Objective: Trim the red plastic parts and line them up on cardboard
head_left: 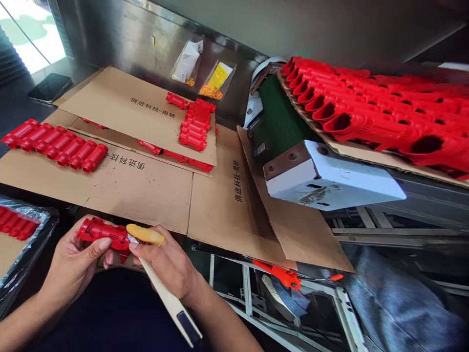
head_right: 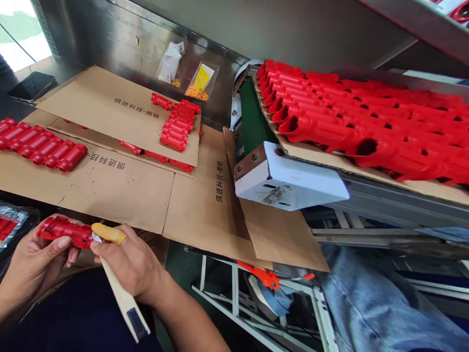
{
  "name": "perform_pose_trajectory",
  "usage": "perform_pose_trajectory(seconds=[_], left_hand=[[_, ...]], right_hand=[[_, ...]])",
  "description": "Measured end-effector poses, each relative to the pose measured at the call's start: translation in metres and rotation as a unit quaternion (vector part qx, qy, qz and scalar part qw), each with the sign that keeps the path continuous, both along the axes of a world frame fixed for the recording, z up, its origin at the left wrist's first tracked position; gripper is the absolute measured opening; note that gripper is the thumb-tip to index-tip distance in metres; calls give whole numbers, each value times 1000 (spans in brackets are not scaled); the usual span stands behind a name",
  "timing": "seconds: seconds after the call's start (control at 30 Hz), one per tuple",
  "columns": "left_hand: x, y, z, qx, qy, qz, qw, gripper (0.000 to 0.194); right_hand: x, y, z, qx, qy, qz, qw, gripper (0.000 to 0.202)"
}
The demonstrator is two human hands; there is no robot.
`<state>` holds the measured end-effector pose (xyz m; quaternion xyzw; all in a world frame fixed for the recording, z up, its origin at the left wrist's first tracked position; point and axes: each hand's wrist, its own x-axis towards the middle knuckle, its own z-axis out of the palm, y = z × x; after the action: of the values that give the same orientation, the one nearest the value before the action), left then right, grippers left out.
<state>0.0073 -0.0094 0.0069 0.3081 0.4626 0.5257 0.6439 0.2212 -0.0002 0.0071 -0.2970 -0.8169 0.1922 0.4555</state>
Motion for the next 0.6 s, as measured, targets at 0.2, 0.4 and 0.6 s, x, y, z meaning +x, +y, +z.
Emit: perform_pose_trajectory(seconds=[0.2, 0.4, 0.6], left_hand=[[-1, 2, 2, -17, -16, 1, 1000, 24], [4, -9, 13, 8, 109, 46, 993, 32], [4, -11, 12, 85, 165, 53, 981, 25]], right_hand=[[2, -8, 15, -118, 152, 136, 972, 7], [-3, -10, 0, -108, 153, -29, 982, 21], [-10, -13, -9, -31, 108, -54, 992, 37]])
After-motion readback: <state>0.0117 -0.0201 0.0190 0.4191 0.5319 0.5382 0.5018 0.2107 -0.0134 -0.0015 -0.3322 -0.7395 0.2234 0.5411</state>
